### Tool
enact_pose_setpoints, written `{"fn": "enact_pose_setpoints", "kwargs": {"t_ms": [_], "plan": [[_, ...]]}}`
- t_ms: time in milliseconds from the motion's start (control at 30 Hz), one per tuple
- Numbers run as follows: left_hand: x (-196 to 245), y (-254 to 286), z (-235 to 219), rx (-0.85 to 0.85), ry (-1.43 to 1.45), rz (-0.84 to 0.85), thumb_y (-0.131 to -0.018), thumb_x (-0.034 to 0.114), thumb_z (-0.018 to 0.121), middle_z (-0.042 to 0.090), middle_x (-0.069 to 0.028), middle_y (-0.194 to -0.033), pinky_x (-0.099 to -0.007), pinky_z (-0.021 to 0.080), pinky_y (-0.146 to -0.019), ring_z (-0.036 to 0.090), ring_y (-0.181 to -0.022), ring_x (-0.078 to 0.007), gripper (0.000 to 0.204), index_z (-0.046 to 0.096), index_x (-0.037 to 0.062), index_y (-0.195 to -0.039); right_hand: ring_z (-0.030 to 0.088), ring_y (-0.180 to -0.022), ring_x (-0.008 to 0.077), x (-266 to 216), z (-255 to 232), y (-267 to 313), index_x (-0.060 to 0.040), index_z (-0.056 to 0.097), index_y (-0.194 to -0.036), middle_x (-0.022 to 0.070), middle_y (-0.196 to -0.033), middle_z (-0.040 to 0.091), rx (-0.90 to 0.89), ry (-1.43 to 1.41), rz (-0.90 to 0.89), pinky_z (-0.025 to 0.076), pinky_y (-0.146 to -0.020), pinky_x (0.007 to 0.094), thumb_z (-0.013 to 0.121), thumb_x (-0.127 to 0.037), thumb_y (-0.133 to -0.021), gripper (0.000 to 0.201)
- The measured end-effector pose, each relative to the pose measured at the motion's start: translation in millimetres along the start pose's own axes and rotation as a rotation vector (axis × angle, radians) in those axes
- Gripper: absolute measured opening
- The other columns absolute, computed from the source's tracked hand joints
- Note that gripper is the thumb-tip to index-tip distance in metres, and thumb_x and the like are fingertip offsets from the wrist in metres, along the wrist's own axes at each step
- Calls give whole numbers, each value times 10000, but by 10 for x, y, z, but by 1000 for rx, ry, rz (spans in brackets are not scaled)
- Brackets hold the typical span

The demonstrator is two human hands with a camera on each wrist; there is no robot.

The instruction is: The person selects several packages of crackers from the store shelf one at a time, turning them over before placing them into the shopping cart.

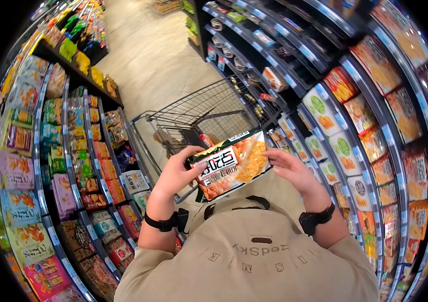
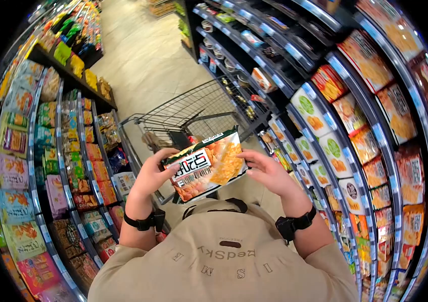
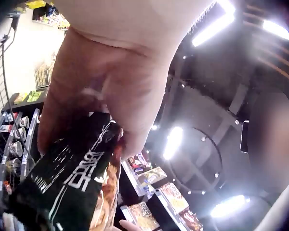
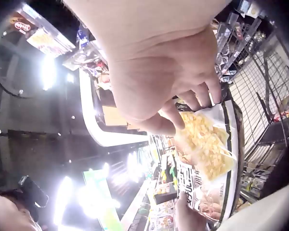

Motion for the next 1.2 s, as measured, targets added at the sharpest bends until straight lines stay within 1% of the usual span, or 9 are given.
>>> {"fn": "enact_pose_setpoints", "kwargs": {"t_ms": [267, 367, 500, 567, 800, 867, 967, 1100, 1200], "plan": [[-669, 249, -650, -118, -31, -121, -908, 175, 732, 691, -142, -1203, -321, 505, -952, 631, -1072, -165, 543, 561, -46, -1374, 466, -1386, 230, -26, 715, -1024, -67, 565, -1400, 99, -1470, 510, -130, 153, 40, 353, -1172, 416, 604, -104, -952, 451], [-922, 290, -719, -122, 22, -144, -887, 228, 743, 718, -171, -1141, -349, 534, -905, 693, -1013, -246, 601, 545, 7, -1410, 477, -1373, 225, 11, 893, -1324, -49, 564, -1387, 99, -1452, 524, -184, 202, 41, 361, -1165, 408, 603, -86, -949, 441], [-1101, 252, -632, -221, 63, -178, -890, 217, 714, 715, -176, -1130, -356, 543, -903, 697, -1030, -244, 713, 415, 45, -1514, 511, -1339, 217, 282, 1023, -1629, -28, 547, -1385, 95, -1402, 561, -258, 152, 94, 378, -1157, 387, 607, -39, -934, 455], [-1221, 212, -655, -227, 114, -305, -891, 117, 693, 633, -150, -1296, -330, 478, -1011, 598, -1155, -190, 709, 390, -18, -1518, 516, -1334, 209, 402, 1039, -1767, -31, 546, -1389, 90, -1388, 568, -295, 165, 98, 376, -1159, 380, 601, -23, -933, 459], [-1634, -123, -870, -2, 138, -421, -903, 201, 713, 681, -190, -1188, -340, 502, -963, 658, -1070, -235, 768, 344, 0, -1546, 453, -1408, 227, 737, 741, -2308, -32, 544, -1404, 121, -1516, 494, -266, 19, 195, 333, -1192, 393, 597, -36, -958, 449], [-1825, -322, -946, 140, 52, -425, -898, 231, 713, 679, -250, -1193, -372, 517, -949, 684, -1074, -312, 793, 326, -11, -1547, 437, -1424, 235, 884, 578, -2531, -35, 544, -1407, 130, -1536, 480, -219, 51, 218, 330, -1193, 398, 595, -46, -961, 449], [-2064, -668, -952, 325, -113, -415, -885, 281, 700, 649, -313, -1226, -420, 505, -978, 653, -1146, -418, 806, 332, -32, -1530, 402, -1460, 264, 1375, 423, -2788, -28, 480, -1477, 144, -1576, 422, -209, -128, 437, 334, -1184, 407, 563, -140, -975, 521], [-2564, -1263, -624, 338, -28, -559, -874, 300, 683, 639, -325, -1244, -419, 503, -994, 640, -1177, -424, 831, 321, -60, -1530, 417, -1446, 255, 2179, 364, -3000, -58, 333, -1569, 151, -1556, 442, -185, -383, 777, 333, -1179, 391, 565, -211, -1001, 632], [-3135, -1706, -215, 315, -60, -629, -856, 313, 694, 623, -360, -1246, -420, 504, -999, 637, -1179, -431, 881, 302, -131, -1509, 414, -1439, 230, 2903, 251, -3212, -57, 321, -1572, 137, -1515, 481, -152, -432, 869, 316, -1176, 399, 565, -255, -1007, 647]]}}
Point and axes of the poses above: each hand's wrist, its own y-axis away from the middle knuckle, its own z-axis out of the palm, x = y × z, the point moved 10 cm from there along -y, towards the middle knuckle
